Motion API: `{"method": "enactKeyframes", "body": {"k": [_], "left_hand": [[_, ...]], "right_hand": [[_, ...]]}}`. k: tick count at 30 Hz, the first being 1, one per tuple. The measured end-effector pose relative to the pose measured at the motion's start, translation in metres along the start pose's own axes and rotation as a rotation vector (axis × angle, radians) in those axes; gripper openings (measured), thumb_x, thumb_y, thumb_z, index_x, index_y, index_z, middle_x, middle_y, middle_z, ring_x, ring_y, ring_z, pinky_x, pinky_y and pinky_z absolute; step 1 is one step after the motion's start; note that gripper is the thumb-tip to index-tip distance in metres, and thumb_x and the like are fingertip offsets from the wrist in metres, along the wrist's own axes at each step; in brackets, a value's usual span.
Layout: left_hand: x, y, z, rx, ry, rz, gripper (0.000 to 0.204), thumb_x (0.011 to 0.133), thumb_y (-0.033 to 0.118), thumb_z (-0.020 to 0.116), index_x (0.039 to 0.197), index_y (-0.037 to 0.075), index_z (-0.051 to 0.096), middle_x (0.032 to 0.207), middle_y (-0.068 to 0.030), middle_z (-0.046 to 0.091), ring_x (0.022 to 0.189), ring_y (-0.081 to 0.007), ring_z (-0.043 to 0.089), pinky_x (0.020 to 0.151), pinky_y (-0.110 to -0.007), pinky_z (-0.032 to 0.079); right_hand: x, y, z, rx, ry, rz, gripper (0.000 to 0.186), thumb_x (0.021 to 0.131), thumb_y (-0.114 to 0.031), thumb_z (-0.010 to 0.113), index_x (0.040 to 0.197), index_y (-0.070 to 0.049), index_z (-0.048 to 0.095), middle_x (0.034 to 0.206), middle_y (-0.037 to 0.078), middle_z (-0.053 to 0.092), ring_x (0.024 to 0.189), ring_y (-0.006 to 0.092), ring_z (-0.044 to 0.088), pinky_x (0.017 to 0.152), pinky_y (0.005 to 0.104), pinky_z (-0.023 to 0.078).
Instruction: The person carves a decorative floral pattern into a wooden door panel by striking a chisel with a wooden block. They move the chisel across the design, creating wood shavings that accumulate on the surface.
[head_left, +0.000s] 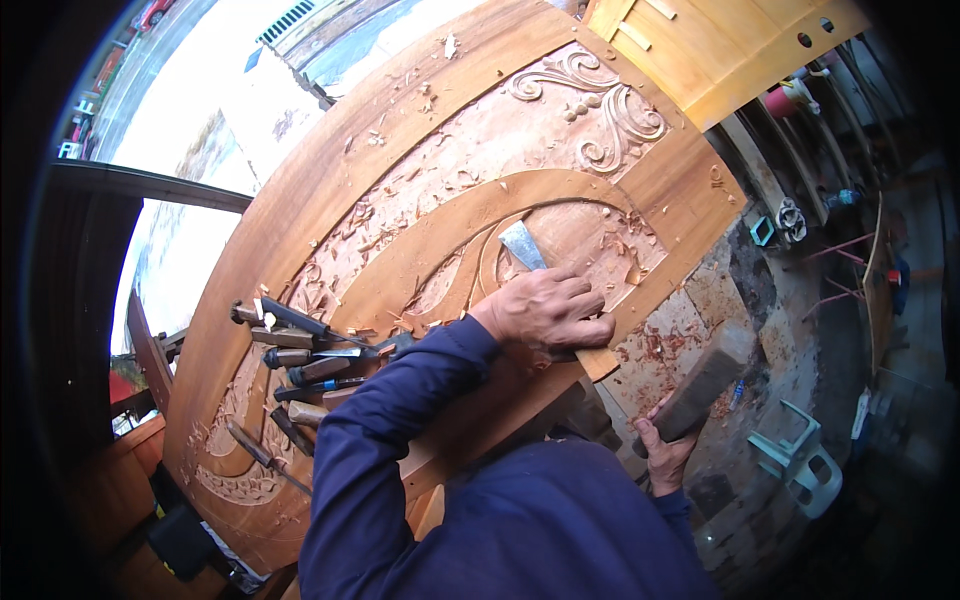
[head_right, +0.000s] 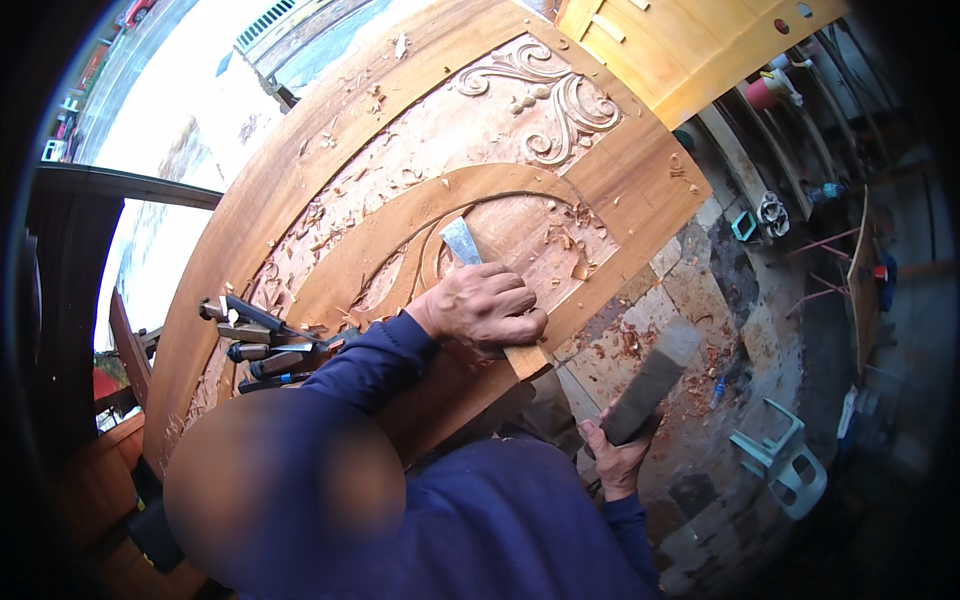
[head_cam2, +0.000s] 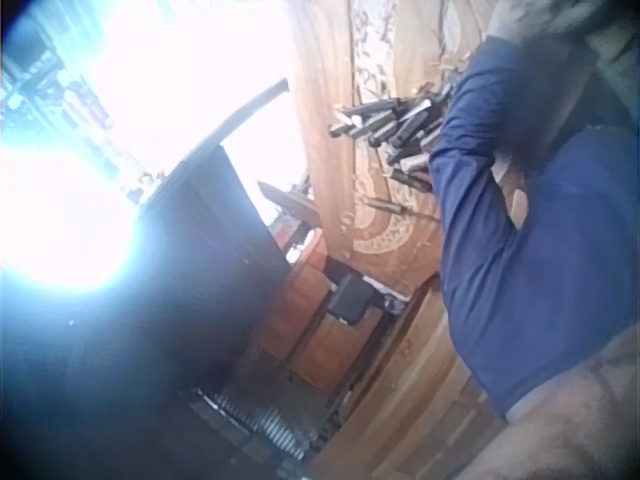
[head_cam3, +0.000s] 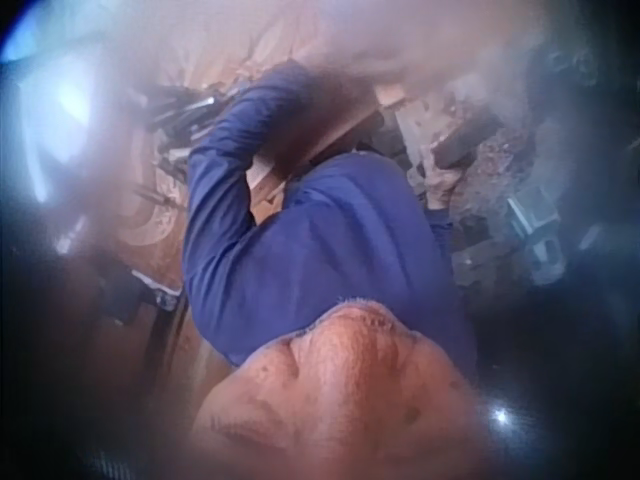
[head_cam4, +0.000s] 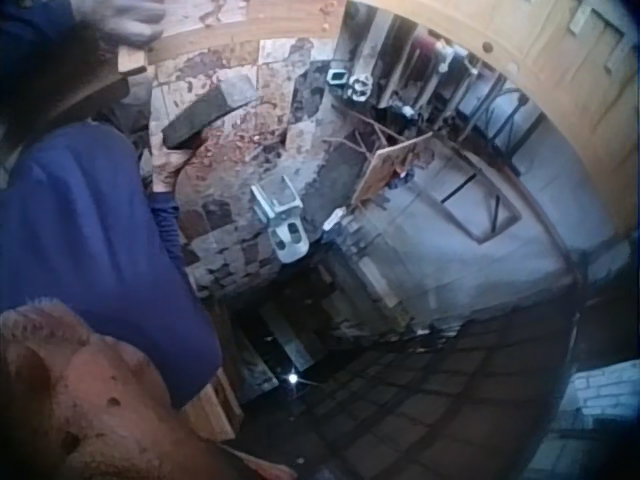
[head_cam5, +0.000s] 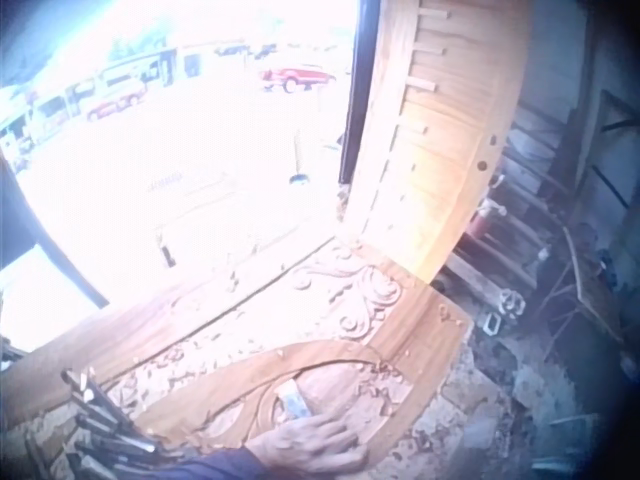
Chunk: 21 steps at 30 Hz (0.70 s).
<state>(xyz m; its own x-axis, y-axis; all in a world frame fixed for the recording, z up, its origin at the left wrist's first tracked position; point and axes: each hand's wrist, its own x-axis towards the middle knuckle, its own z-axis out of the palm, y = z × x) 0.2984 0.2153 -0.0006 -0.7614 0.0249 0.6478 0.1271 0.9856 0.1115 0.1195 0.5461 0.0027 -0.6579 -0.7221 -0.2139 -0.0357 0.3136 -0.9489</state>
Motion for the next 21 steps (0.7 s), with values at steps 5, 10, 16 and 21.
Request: {"method": "enactKeyframes", "body": {"k": [5, 10, 16, 21], "left_hand": [[-0.008, -0.01, -0.01, -0.153, -0.074, 0.075, 0.043, 0.08, 0.041, 0.07, 0.113, 0.015, 0.061, 0.091, -0.0037, 0.059, 0.08, -0.0224, 0.064, 0.068, -0.036, 0.052], [-0.014, -0.02, -0.012, -0.284, -0.11, 0.141, 0.043, 0.081, 0.042, 0.07, 0.114, 0.015, 0.063, 0.092, -0.0045, 0.06, 0.081, -0.0234, 0.064, 0.067, -0.038, 0.051], [-0.015, -0.025, -0.019, -0.398, -0.025, 0.145, 0.032, 0.087, 0.036, 0.07, 0.109, 0.013, 0.064, 0.085, -0.0044, 0.058, 0.075, -0.0231, 0.062, 0.063, -0.037, 0.048], [-0.017, -0.028, -0.024, -0.447, -0.001, 0.148, 0.028, 0.091, 0.034, 0.071, 0.107, 0.012, 0.064, 0.083, -0.0036, 0.057, 0.07, -0.0223, 0.061, 0.06, -0.037, 0.046]], "right_hand": [[-0.017, 0.012, 0.003, -0.346, 0.016, -0.202, 0.086, 0.075, -0.028, 0.095, 0.139, 0.002, 0.047, 0.13, 0.017, 0.056, 0.117, 0.0303, 0.059, 0.102, 0.0448, 0.049], [-0.02, -0.002, 0.012, -0.605, -0.076, -0.335, 0.092, 0.072, -0.042, 0.095, 0.14, 0.001, 0.049, 0.122, 0.021, 0.062, 0.105, 0.0405, 0.066, 0.094, 0.0501, 0.054], [0.005, -0.051, 0.049, -0.407, -0.33, -0.885, 0.079, 0.083, -0.042, 0.088, 0.142, -0.007, 0.048, 0.113, 0.017, 0.065, 0.093, 0.0352, 0.071, 0.078, 0.0464, 0.06], [0.014, -0.063, 0.067, -0.46, -0.346, -0.958, 0.076, 0.084, -0.039, 0.089, 0.139, -0.008, 0.047, 0.105, 0.014, 0.066, 0.085, 0.0318, 0.072, 0.072, 0.0435, 0.061]]}}
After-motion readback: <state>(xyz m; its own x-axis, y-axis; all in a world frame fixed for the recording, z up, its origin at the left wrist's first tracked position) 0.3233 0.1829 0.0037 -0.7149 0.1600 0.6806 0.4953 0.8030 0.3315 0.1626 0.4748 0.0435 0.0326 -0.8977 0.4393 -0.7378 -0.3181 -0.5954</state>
